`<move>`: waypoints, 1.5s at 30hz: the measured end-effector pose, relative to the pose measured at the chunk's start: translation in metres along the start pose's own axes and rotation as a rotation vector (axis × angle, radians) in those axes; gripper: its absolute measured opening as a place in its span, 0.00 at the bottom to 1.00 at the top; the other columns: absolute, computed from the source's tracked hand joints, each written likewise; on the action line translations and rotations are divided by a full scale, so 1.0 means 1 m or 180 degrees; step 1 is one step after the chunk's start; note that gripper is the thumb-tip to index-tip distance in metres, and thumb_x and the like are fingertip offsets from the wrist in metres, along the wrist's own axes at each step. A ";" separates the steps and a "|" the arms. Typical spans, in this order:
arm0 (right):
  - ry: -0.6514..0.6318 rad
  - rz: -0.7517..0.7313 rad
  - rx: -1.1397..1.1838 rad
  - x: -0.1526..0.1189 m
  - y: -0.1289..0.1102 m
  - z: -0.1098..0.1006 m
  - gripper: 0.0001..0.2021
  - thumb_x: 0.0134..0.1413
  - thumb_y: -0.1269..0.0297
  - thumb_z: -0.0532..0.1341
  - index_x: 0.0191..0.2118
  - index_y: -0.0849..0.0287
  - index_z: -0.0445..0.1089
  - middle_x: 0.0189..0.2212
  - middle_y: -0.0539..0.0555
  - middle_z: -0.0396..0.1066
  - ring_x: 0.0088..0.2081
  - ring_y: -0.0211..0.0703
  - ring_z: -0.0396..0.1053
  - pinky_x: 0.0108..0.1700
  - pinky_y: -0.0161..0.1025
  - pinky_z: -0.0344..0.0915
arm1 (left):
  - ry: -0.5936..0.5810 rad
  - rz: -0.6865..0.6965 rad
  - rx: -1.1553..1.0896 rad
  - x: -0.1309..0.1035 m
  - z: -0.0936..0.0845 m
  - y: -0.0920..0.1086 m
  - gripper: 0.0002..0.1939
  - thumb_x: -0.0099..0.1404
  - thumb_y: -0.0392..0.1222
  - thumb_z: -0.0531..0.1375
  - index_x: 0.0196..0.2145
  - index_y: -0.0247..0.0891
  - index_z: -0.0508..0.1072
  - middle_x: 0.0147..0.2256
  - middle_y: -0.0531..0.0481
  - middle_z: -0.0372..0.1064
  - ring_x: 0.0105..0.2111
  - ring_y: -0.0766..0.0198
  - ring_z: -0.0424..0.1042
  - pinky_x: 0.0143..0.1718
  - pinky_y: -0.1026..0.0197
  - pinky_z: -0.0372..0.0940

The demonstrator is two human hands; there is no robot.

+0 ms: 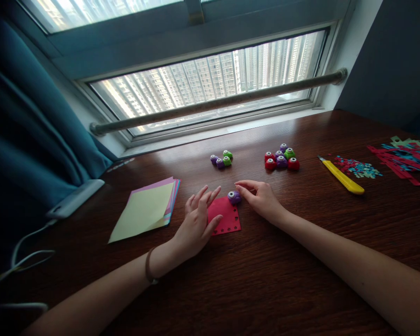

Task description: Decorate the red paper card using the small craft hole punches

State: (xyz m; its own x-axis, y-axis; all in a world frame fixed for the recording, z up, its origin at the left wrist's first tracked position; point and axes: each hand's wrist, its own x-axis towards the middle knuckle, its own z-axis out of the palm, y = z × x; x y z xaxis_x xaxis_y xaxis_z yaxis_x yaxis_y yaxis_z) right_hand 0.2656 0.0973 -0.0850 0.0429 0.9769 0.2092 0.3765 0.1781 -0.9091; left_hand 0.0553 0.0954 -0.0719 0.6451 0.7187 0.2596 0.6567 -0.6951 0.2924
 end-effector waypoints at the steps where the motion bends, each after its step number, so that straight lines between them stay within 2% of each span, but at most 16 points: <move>1: 0.0031 0.0020 0.0081 0.001 0.001 0.000 0.14 0.54 0.57 0.57 0.42 0.59 0.71 0.38 0.53 0.72 0.39 0.44 0.69 0.41 0.37 0.64 | 0.0010 0.0127 0.0006 0.001 -0.002 0.002 0.29 0.68 0.44 0.50 0.60 0.37 0.39 0.59 0.47 0.46 0.61 0.58 0.32 0.58 0.47 0.29; 4: 0.0100 0.0034 0.0179 0.002 0.004 0.001 0.15 0.54 0.56 0.56 0.40 0.60 0.71 0.37 0.53 0.72 0.36 0.43 0.69 0.38 0.36 0.64 | -0.0062 0.0526 0.0095 0.007 -0.004 0.006 0.31 0.67 0.46 0.50 0.60 0.37 0.37 0.60 0.48 0.44 0.61 0.56 0.26 0.58 0.43 0.22; 6: 0.0102 0.0015 0.0158 0.002 0.005 0.001 0.14 0.55 0.57 0.56 0.40 0.60 0.71 0.36 0.52 0.72 0.36 0.42 0.69 0.37 0.35 0.64 | -0.0160 0.0626 0.0153 0.010 -0.001 0.006 0.33 0.67 0.47 0.51 0.61 0.38 0.35 0.61 0.48 0.42 0.61 0.55 0.25 0.56 0.41 0.19; 9: 0.0074 -0.0043 0.0108 0.002 0.006 0.001 0.13 0.55 0.57 0.55 0.39 0.59 0.71 0.36 0.52 0.72 0.36 0.42 0.69 0.37 0.35 0.63 | -0.0279 0.0533 0.0102 0.012 0.004 0.004 0.32 0.67 0.48 0.50 0.61 0.40 0.37 0.61 0.49 0.41 0.61 0.56 0.26 0.56 0.40 0.17; 12: 0.0101 -0.0075 0.0055 0.001 0.008 0.002 0.13 0.55 0.57 0.55 0.39 0.59 0.71 0.36 0.52 0.72 0.36 0.42 0.69 0.37 0.35 0.63 | -0.0329 0.0431 -0.0071 0.012 0.006 0.002 0.29 0.68 0.49 0.47 0.61 0.41 0.39 0.61 0.48 0.42 0.61 0.58 0.27 0.56 0.39 0.19; 17: 0.0329 -0.0214 -0.0156 0.008 0.005 0.004 0.12 0.56 0.60 0.54 0.38 0.60 0.71 0.36 0.53 0.72 0.37 0.43 0.69 0.40 0.36 0.63 | -0.0350 0.0340 -0.0301 0.012 0.005 0.001 0.25 0.69 0.48 0.45 0.60 0.44 0.42 0.58 0.46 0.48 0.61 0.59 0.29 0.56 0.38 0.22; 20: 0.0577 -0.0338 -0.0536 0.024 -0.009 0.008 0.11 0.57 0.64 0.53 0.38 0.61 0.71 0.36 0.53 0.72 0.37 0.42 0.68 0.40 0.36 0.62 | -0.0345 0.0332 -0.0420 0.013 0.005 0.001 0.24 0.69 0.46 0.45 0.60 0.45 0.43 0.55 0.47 0.53 0.61 0.60 0.30 0.56 0.38 0.22; 24: 0.0622 -0.0259 -0.1711 0.059 -0.031 0.024 0.12 0.59 0.67 0.49 0.42 0.60 0.67 0.37 0.53 0.71 0.37 0.41 0.67 0.39 0.34 0.61 | -0.0332 0.0328 -0.0527 0.014 0.005 0.001 0.23 0.69 0.45 0.45 0.60 0.45 0.44 0.53 0.48 0.56 0.61 0.59 0.31 0.56 0.37 0.21; 28: 0.0639 -0.0173 -0.2336 0.078 -0.032 0.046 0.12 0.58 0.68 0.50 0.44 0.64 0.65 0.42 0.59 0.68 0.44 0.50 0.62 0.47 0.42 0.56 | -0.0357 0.0326 -0.0502 0.014 0.007 -0.001 0.22 0.69 0.45 0.46 0.59 0.42 0.48 0.52 0.46 0.57 0.61 0.58 0.33 0.56 0.37 0.21; 31: 0.0640 0.0056 -0.2613 0.077 -0.020 0.057 0.12 0.57 0.68 0.50 0.42 0.69 0.66 0.40 0.65 0.67 0.44 0.56 0.60 0.46 0.47 0.55 | -0.0366 0.0319 -0.0450 0.014 0.008 -0.001 0.22 0.68 0.46 0.46 0.58 0.39 0.50 0.52 0.44 0.57 0.61 0.57 0.35 0.56 0.37 0.21; 33: 0.0641 0.0122 -0.2749 0.074 -0.016 0.058 0.12 0.57 0.68 0.49 0.41 0.69 0.66 0.39 0.66 0.66 0.44 0.57 0.59 0.45 0.47 0.55 | -0.0345 0.0332 -0.0460 0.014 0.009 -0.001 0.22 0.68 0.47 0.47 0.58 0.39 0.49 0.53 0.44 0.56 0.61 0.57 0.36 0.56 0.37 0.22; 37: 0.0638 0.0074 -0.2962 0.070 -0.020 0.056 0.13 0.57 0.70 0.47 0.43 0.66 0.65 0.41 0.64 0.65 0.45 0.58 0.56 0.44 0.47 0.55 | -0.0315 0.0321 -0.0559 0.015 0.009 -0.002 0.21 0.68 0.47 0.47 0.56 0.38 0.51 0.51 0.44 0.58 0.61 0.57 0.36 0.56 0.37 0.23; 45: 0.0559 0.0209 -0.3207 0.070 -0.026 0.058 0.13 0.54 0.73 0.49 0.41 0.67 0.66 0.40 0.66 0.65 0.44 0.59 0.58 0.43 0.47 0.56 | -0.0321 0.0252 -0.0743 0.016 0.011 -0.004 0.18 0.67 0.46 0.48 0.52 0.37 0.54 0.49 0.43 0.60 0.61 0.57 0.37 0.56 0.36 0.25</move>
State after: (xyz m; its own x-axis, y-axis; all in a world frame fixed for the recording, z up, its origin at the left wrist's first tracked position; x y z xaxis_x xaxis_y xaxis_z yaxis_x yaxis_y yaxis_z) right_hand 0.2053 0.1674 -0.0675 0.1958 0.9357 0.2933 0.9677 -0.1358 -0.2126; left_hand 0.0671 0.1096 -0.0793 0.7342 0.6486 0.2006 0.5023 -0.7178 0.4822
